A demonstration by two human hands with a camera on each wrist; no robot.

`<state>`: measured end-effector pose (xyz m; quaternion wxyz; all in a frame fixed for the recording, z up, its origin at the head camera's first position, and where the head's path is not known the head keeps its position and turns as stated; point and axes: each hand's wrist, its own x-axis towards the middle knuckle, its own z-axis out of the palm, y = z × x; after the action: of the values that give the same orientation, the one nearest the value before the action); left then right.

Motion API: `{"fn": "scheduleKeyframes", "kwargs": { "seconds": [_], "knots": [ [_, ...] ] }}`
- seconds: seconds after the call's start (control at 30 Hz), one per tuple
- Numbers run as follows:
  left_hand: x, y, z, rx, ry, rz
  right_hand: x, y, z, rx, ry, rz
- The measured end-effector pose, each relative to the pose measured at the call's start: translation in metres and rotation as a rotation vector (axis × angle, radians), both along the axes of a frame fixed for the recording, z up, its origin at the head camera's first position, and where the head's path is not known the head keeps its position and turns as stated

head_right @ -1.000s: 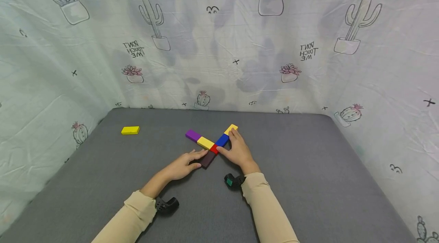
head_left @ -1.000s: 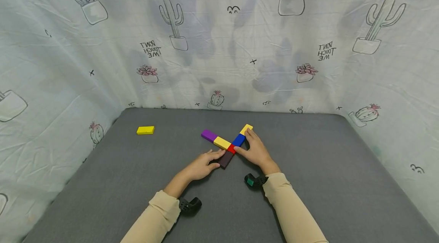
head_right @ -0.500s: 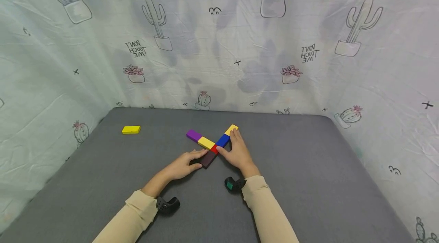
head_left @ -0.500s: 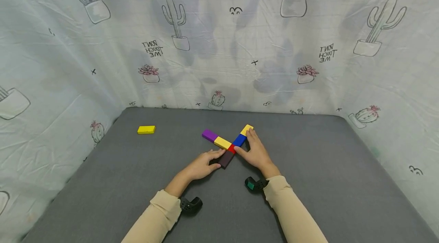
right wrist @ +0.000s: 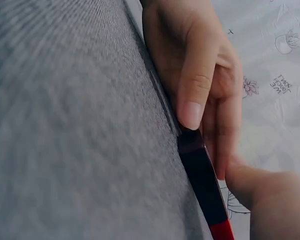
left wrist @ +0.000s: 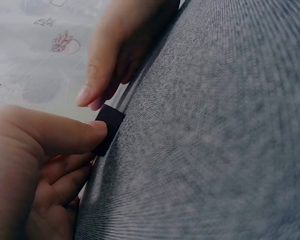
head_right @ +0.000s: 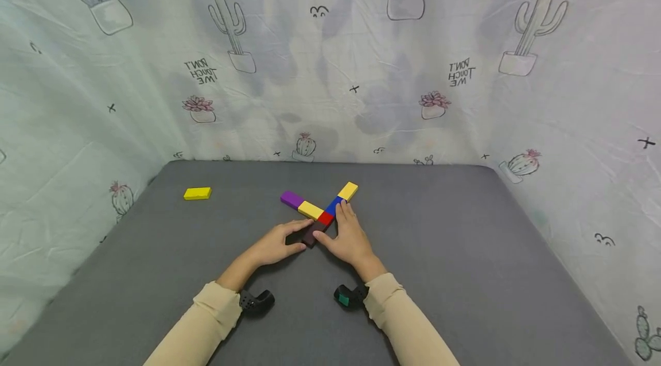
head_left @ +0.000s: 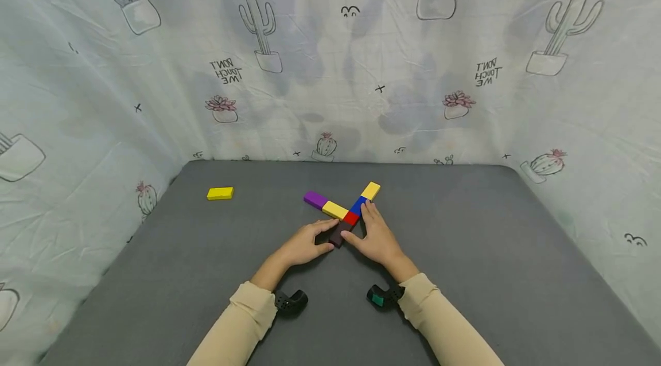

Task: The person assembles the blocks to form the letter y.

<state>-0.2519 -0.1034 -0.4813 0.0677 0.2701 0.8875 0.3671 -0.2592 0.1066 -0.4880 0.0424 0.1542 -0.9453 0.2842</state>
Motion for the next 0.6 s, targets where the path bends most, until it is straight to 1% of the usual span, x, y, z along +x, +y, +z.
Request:
{"fn": "scheduleKeyframes", "kwargs": {
  "seconds": [0.13, 0.23, 0.3, 0.43, 0.6],
  "knots": [
    [-0.001, -0.001, 0.000, 0.020, -0.006, 0.004, -0.001, -0.003, -0.001, 0.040, -0.001, -0.018],
    [-0.001, -0.003, -0.002, 0.071, -0.016, 0.019, -0.002, -0.006, -0.003, 0.049, -0.004, -0.020],
    [-0.002, -0.005, -0.003, 0.112, -0.020, 0.044, -0.002, -0.007, -0.004, 0.042, -0.001, -0.022],
    [-0.005, -0.008, -0.004, 0.195, -0.012, 0.129, -0.001, -0.007, -0.004, 0.017, -0.009, -0.027],
    [-0.009, -0.019, -0.001, 0.283, 0.031, 0.268, -0.001, -0.003, -0.004, 0.004, -0.014, -0.036]
  ]
}}
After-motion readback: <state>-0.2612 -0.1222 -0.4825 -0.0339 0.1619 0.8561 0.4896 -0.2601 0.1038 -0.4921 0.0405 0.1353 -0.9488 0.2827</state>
